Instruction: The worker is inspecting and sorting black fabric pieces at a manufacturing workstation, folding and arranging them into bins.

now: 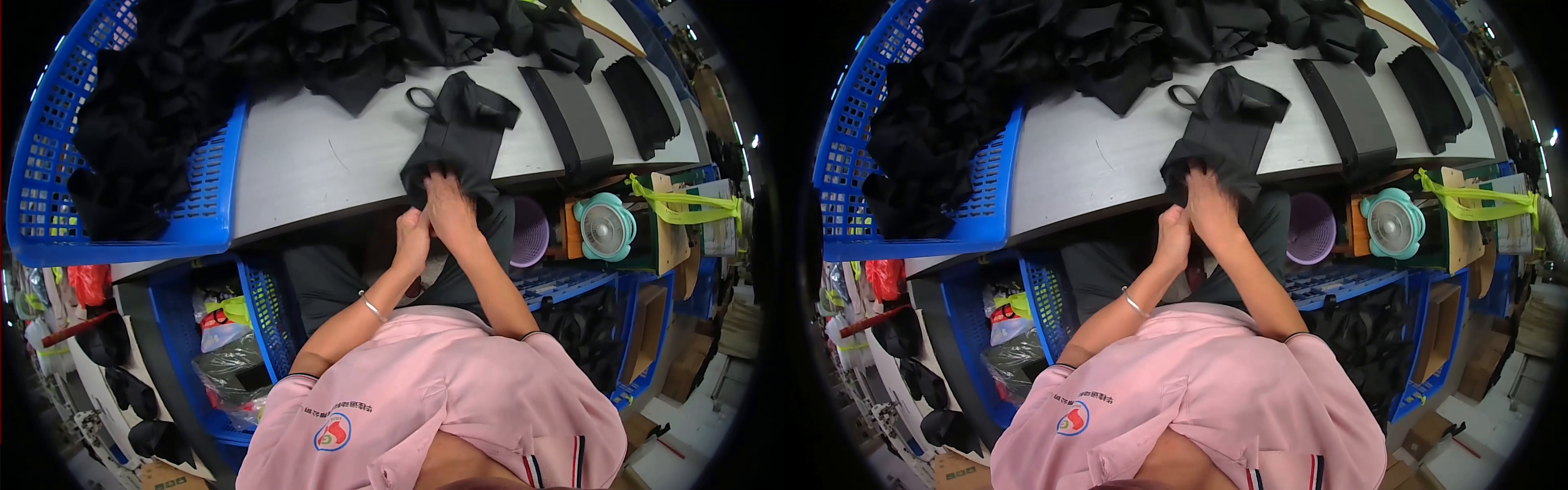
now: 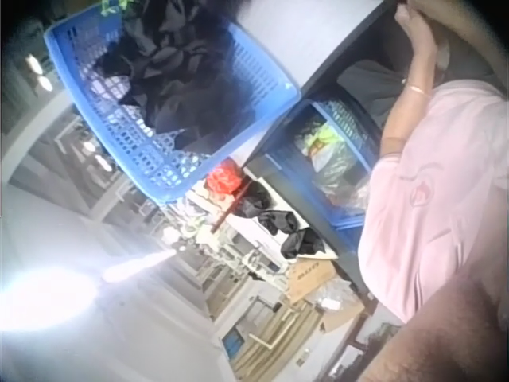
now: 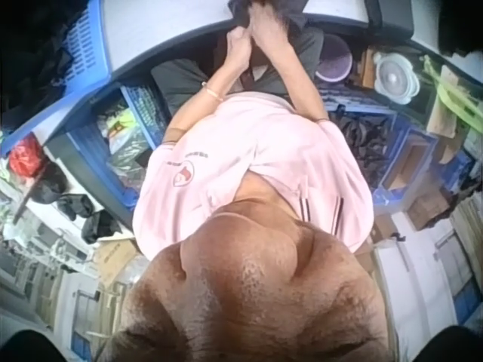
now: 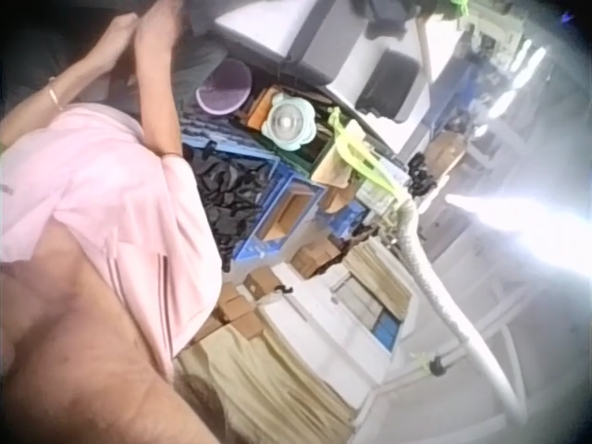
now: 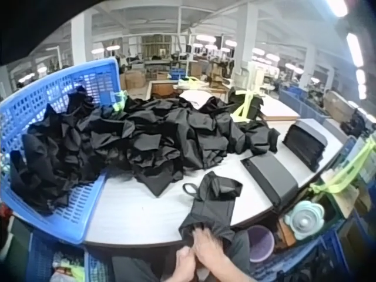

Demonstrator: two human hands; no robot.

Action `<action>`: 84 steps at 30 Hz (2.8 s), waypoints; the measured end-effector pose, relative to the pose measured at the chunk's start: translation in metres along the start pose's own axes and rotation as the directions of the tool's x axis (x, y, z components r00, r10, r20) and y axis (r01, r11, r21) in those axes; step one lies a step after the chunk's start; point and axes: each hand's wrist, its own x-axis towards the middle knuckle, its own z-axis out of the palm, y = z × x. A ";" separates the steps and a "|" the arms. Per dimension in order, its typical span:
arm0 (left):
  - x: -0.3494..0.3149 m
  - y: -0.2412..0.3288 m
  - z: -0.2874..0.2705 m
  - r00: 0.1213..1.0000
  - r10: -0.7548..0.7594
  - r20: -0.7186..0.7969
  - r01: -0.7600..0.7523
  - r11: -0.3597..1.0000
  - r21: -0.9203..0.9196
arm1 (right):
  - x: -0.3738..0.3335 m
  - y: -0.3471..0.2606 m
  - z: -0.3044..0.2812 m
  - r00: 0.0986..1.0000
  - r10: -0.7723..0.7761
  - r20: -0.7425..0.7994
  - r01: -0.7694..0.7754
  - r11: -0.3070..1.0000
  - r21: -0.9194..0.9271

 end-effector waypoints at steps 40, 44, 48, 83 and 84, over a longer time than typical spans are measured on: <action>0.041 0.110 0.081 0.223 0.329 0.918 -0.931 -0.207 0.301 | -0.015 0.013 0.070 0.962 -0.006 0.273 -0.234 0.497 0.836; 0.016 0.085 0.064 0.264 0.266 0.927 -0.934 -0.169 0.315 | -0.022 0.041 0.043 0.938 -0.201 0.282 0.040 0.872 0.488; -0.013 0.109 0.038 0.436 0.481 0.761 -0.900 0.257 0.353 | -0.034 0.054 0.039 0.911 -0.380 -0.158 0.409 0.793 0.453; -0.071 0.085 -0.067 0.857 0.042 0.513 0.304 0.762 -0.571 | -0.034 0.027 -0.020 0.832 0.425 0.356 -0.254 -0.279 0.926; -0.075 0.074 -0.065 0.918 -0.028 0.396 0.247 0.821 -0.515 | -0.032 0.037 -0.003 0.801 0.449 0.396 -0.297 -0.276 0.914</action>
